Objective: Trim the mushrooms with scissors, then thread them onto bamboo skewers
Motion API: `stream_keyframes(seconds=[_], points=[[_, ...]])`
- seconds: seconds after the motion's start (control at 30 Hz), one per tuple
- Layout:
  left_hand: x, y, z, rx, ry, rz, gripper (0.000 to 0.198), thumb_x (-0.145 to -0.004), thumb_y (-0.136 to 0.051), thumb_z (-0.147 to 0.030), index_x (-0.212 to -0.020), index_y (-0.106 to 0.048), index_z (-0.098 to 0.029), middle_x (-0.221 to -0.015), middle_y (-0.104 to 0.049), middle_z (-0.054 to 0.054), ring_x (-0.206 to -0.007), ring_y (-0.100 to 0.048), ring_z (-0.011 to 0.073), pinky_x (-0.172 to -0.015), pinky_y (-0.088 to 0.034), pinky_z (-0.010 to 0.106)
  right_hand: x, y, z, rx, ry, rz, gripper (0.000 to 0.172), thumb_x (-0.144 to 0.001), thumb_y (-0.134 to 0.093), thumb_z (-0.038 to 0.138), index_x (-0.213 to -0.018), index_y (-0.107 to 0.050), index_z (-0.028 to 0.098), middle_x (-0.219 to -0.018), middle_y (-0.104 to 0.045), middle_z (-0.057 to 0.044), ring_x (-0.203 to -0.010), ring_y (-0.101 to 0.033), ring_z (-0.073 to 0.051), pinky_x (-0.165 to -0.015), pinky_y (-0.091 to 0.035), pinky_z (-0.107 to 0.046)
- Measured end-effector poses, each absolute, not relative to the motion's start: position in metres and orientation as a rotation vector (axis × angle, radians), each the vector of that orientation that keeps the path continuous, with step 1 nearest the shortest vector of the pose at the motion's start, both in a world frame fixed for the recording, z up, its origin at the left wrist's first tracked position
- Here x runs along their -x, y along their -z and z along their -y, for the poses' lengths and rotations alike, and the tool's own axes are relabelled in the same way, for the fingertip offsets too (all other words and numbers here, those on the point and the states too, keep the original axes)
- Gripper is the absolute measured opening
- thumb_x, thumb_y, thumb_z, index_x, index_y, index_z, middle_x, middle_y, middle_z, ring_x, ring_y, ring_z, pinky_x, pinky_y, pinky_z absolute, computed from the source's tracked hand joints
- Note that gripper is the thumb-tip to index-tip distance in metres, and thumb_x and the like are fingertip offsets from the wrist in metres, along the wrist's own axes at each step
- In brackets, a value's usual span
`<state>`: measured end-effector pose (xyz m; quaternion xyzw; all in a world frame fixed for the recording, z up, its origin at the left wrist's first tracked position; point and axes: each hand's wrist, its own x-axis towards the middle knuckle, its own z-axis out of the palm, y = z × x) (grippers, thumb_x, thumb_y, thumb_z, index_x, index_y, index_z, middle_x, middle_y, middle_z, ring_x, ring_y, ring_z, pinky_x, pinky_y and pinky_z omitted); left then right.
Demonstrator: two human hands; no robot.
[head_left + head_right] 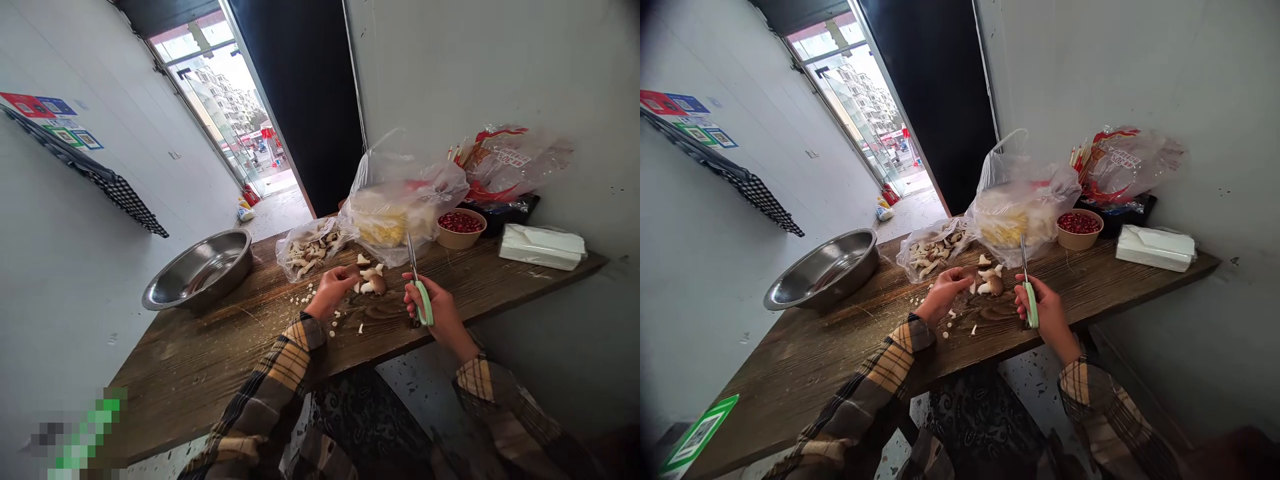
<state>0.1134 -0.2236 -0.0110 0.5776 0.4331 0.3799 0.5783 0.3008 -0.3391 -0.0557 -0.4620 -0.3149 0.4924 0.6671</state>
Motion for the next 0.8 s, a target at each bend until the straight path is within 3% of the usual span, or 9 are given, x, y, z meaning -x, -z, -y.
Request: stream_keyframes(seconds=[0.33, 0.43, 0.53, 0.7, 0.8], points=[[-0.045, -0.002, 0.284, -0.862, -1.072, -0.84, 0.024, -0.066, -0.079, -0.021, -0.083, -0.065, -0.013, -0.08, -0.069, 0.004, -0.072, -0.065, 0.0107, -0.067, -0.051, 0.02, -0.297, 0.064, 0.344, 1.258, -1.022, 0.978, 0.061, -0.068, -0.074, 0.051, -0.119, -0.063, 0.02, -0.067, -0.064, 0.001, -0.048, -0.053, -0.012, -0.044, -0.044, -0.026], [-0.028, 0.004, 0.299, -0.814, -1.124, -0.836, 0.023, -0.067, -0.078, -0.019, -0.085, -0.065, -0.013, -0.085, -0.071, 0.006, -0.075, -0.067, 0.0121, -0.072, -0.053, 0.022, -0.288, 0.065, 0.351, 1.428, -0.801, 1.224, 0.057, -0.068, -0.074, 0.051, -0.115, -0.067, 0.019, -0.089, -0.072, -0.007, -0.072, -0.066, -0.024, -0.064, -0.053, -0.036], [-0.016, 0.01, 0.31, -0.751, -1.194, -0.857, 0.025, -0.067, -0.078, -0.018, -0.086, -0.063, -0.014, -0.088, -0.071, 0.005, -0.077, -0.067, 0.012, -0.074, -0.054, 0.023, -0.275, 0.061, 0.363, 1.447, -0.634, 1.513, 0.052, -0.074, -0.07, 0.049, -0.117, -0.067, 0.02, -0.11, -0.07, -0.011, -0.101, -0.064, -0.03, -0.087, -0.051, -0.042], [-0.009, 0.017, 0.326, -0.661, -1.241, -0.863, 0.028, -0.069, -0.078, -0.022, -0.088, -0.059, -0.015, -0.085, -0.071, 0.004, -0.074, -0.068, 0.0125, -0.07, -0.055, 0.024, -0.258, 0.045, 0.384, 1.445, -0.554, 1.849, 0.054, -0.079, -0.067, 0.046, -0.128, -0.058, 0.025, -0.097, -0.067, -0.007, -0.085, -0.064, -0.023, -0.077, -0.053, -0.036], [-0.012, 0.019, 0.332, -0.634, -1.268, -0.849, 0.027, -0.07, -0.077, -0.022, -0.09, -0.06, -0.014, -0.082, -0.071, 0.005, -0.072, -0.068, 0.0128, -0.069, -0.054, 0.023, -0.253, 0.039, 0.392, 1.463, -0.533, 1.931, 0.053, -0.08, -0.066, 0.045, -0.129, -0.055, 0.027, -0.101, -0.064, -0.006, -0.086, -0.063, -0.022, -0.078, -0.052, -0.035]])
